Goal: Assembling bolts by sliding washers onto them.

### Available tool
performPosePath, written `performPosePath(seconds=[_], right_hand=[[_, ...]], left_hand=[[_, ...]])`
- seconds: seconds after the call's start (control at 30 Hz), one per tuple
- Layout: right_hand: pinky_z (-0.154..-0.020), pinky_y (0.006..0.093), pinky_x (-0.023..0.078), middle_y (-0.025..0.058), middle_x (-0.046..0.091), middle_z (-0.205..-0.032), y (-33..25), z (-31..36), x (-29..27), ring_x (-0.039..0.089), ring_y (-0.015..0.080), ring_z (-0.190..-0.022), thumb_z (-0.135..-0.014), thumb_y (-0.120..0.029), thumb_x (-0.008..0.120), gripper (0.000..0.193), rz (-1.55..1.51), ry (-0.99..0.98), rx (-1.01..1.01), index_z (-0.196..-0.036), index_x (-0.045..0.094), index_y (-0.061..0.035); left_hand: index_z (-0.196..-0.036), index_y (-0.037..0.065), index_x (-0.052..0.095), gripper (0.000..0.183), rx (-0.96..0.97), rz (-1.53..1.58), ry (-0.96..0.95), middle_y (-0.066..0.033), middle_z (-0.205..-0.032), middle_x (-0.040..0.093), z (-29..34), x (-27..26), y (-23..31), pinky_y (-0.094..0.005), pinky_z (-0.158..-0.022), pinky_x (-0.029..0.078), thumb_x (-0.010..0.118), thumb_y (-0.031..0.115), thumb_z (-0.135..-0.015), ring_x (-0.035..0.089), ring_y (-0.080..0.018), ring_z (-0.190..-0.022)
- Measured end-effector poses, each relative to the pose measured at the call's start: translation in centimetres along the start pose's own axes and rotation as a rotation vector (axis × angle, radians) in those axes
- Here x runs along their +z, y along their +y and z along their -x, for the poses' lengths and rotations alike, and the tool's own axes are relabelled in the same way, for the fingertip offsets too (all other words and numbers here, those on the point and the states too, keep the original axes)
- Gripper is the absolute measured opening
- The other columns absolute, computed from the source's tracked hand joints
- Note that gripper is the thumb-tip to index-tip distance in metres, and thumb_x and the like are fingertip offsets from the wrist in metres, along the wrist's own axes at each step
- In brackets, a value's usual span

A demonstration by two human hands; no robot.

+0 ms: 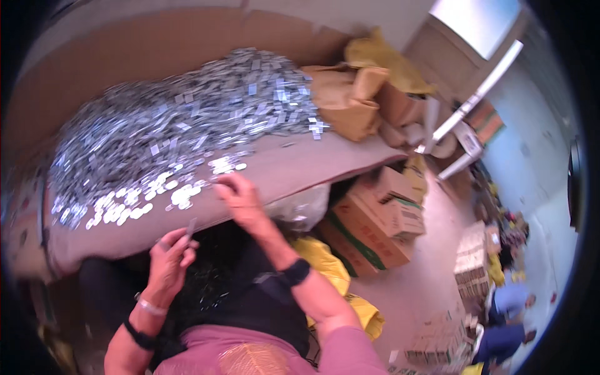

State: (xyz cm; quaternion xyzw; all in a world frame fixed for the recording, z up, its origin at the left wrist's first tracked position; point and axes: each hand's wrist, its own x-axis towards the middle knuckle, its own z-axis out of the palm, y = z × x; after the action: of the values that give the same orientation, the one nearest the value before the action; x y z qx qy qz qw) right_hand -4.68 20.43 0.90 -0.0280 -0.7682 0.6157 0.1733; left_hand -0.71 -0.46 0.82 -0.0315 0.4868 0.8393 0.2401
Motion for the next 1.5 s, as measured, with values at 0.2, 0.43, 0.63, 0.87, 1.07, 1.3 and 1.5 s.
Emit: performPosePath(seconds=[0.2,0.43,0.63,0.87,1.07,1.3,1.5], right_hand=[[-0.069,0.0229,0.047,0.0013,0.063,-0.081,-2.7,5.7,-3.5,0.056,0.0073,-0.074,-0.087,-0.012,0.061,0.017,-0.028,-0.072,0.120,-0.097,0.064,0.0005],[-0.067,0.0218,0.045,-0.0001,0.062,-0.080,-4.1,8.8,-3.7,0.054,0.0062,-0.073,-0.087,-0.012,0.061,0.017,-0.049,-0.185,0.161,-0.097,0.065,0.0002],[-0.060,0.0201,0.041,-0.0016,0.060,-0.075,-4.2,9.8,-4.0,0.051,0.0045,-0.068,-0.087,-0.013,0.060,0.016,-0.086,-0.246,0.207,-0.095,0.066,-0.0004],[-0.066,0.0203,0.043,0.0008,0.062,-0.079,-3.1,9.4,-3.7,0.056,0.0069,-0.072,-0.089,-0.018,0.060,0.019,-0.159,-0.153,0.236,-0.096,0.066,-0.0006],[-0.070,0.0213,0.045,0.0013,0.063,-0.083,-2.9,9.0,-3.5,0.058,0.0077,-0.076,-0.090,-0.019,0.060,0.021,-0.157,-0.207,0.263,-0.098,0.065,0.0000],[-0.071,0.0232,0.048,0.0048,0.063,-0.085,-3.6,9.2,-2.0,0.059,0.0096,-0.078,-0.091,-0.013,0.055,0.021,-0.143,-0.355,0.254,-0.107,0.060,0.0011],[-0.075,0.0286,0.052,0.0129,0.065,-0.089,-2.2,8.5,-1.7,0.063,0.0164,-0.080,-0.094,-0.015,0.051,0.021,-0.363,-0.124,0.260,-0.106,0.052,0.0020]], left_hand=[[-0.110,-0.009,0.054,0.026,0.028,-0.063,-0.086,-0.0125,-0.080,0.062,1.3,1.4,-0.8,-0.0175,-0.047,0.040,0.055,0.007,-0.091,0.055,-0.0087,-0.056],[-0.107,-0.004,0.059,0.021,0.002,-0.145,-0.160,-0.0088,-0.078,0.064,2.7,1.9,-0.7,-0.0176,-0.047,0.039,0.058,0.009,-0.090,0.056,-0.0081,-0.057],[-0.104,-0.003,0.061,0.018,-0.020,-0.269,-0.223,-0.0048,-0.075,0.062,3.2,1.9,-1.1,-0.0167,-0.047,0.038,0.054,0.006,-0.091,0.055,-0.0055,-0.055],[-0.104,-0.003,0.061,0.018,-0.044,-0.213,-0.172,-0.0043,-0.076,0.062,2.8,1.7,-1.4,-0.0162,-0.048,0.038,0.055,0.008,-0.091,0.054,-0.0049,-0.055],[-0.105,-0.002,0.060,0.018,-0.060,-0.181,-0.171,-0.0046,-0.076,0.062,2.0,1.3,-1.6,-0.0164,-0.048,0.039,0.055,0.008,-0.091,0.052,-0.0048,-0.054],[-0.105,-0.002,0.060,0.018,-0.070,-0.128,-0.163,-0.0048,-0.076,0.062,1.7,1.5,-1.5,-0.0169,-0.047,0.039,0.056,0.009,-0.090,0.053,-0.0054,-0.054],[-0.105,-0.002,0.060,0.019,-0.062,-0.075,-0.166,-0.0073,-0.077,0.063,1.6,1.2,-1.5,-0.0171,-0.047,0.040,0.058,0.009,-0.090,0.053,-0.0067,-0.053]])
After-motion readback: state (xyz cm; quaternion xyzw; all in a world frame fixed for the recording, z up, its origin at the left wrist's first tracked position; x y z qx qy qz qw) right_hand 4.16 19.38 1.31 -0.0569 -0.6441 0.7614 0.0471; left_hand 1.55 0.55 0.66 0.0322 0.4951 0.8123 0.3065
